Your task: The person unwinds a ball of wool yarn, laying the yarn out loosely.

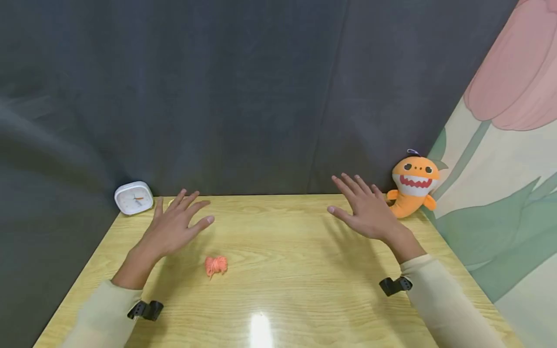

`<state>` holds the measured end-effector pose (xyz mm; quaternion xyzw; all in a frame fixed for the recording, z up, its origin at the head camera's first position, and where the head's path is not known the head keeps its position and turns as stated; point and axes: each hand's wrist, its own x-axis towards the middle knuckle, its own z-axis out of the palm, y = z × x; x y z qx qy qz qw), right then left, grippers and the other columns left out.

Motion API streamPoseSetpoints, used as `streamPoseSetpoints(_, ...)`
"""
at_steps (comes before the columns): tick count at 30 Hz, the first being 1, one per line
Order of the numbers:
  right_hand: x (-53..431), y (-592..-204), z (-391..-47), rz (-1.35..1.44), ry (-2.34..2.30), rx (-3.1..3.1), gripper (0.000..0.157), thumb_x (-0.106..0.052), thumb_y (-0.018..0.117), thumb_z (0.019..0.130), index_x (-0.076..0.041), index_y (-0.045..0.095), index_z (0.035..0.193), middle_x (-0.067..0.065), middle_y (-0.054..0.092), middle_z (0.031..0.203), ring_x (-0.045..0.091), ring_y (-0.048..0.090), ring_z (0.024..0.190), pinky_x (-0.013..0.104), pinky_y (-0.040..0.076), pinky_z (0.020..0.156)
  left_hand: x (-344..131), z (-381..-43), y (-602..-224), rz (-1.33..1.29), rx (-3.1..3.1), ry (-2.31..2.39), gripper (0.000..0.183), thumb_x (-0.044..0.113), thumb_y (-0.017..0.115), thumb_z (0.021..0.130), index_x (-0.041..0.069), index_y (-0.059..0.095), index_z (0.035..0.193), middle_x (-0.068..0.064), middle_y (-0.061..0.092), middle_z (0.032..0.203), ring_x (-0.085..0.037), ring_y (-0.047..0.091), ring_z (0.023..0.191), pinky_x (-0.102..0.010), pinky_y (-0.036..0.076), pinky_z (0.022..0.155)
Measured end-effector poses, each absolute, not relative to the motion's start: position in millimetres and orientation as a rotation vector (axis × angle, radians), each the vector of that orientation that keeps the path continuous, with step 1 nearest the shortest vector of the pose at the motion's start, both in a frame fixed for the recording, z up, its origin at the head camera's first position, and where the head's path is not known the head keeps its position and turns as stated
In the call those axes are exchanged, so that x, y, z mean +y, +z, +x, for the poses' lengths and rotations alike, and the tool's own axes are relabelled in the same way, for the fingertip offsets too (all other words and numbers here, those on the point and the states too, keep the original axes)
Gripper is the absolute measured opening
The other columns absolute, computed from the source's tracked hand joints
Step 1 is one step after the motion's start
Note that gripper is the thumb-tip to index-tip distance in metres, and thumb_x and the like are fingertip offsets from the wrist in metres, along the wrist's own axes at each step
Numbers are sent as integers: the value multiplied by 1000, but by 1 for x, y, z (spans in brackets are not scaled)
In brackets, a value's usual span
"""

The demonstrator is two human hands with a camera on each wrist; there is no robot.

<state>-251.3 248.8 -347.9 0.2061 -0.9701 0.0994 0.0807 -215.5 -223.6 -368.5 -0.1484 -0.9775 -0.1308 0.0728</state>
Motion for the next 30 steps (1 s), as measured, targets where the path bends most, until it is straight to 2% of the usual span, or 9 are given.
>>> streamPoseSetpoints(5,227,-369,-249,671,463,-2833,74,-57,51,104,-22,26,164,15,33,168,45,33,152,76,28,115,-228,-201,-391,-426,-2941,-544,60,60,46,105,15,60,143,-20,46,159,-49,31,152,-80,16,115)
streamPoseSetpoints(8,209,-382,-245,720,548,-2800,70,-52,54,104,-20,32,162,14,38,165,42,39,149,73,32,113,-231,-192,-406,-425,-2928,-617,55,55,54,103,15,62,139,-19,51,155,-49,38,148,-77,24,113)
streamPoseSetpoints(14,162,-408,-237,869,728,-2729,61,-47,56,104,-17,42,156,10,46,160,38,45,147,69,36,115,-231,-180,-433,-444,-2922,-724,46,39,71,95,17,65,135,-12,62,144,-43,53,135,-71,36,105)
streamPoseSetpoints(21,98,-436,-228,1156,934,-2736,50,-39,55,107,-17,48,152,5,47,158,30,46,147,57,41,118,-235,-177,-452,-435,-2956,-1124,45,20,76,92,9,64,134,-9,69,131,-31,65,118,-53,54,99)
streamPoseSetpoints(26,66,-451,-221,1306,1068,-2749,46,-32,55,108,-19,48,151,2,47,157,21,46,147,47,44,118,-237,-180,-459,-441,-2963,-1165,44,12,78,87,10,66,129,-5,70,127,-25,65,114,-46,54,97)
streamPoseSetpoints(30,49,-459,-219,1362,1157,-2722,43,-28,54,108,-17,50,149,-1,49,155,19,49,143,43,47,116,-237,-183,-463,-442,-2953,-1204,46,15,83,84,12,67,127,-4,70,125,-25,64,113,-46,54,96)
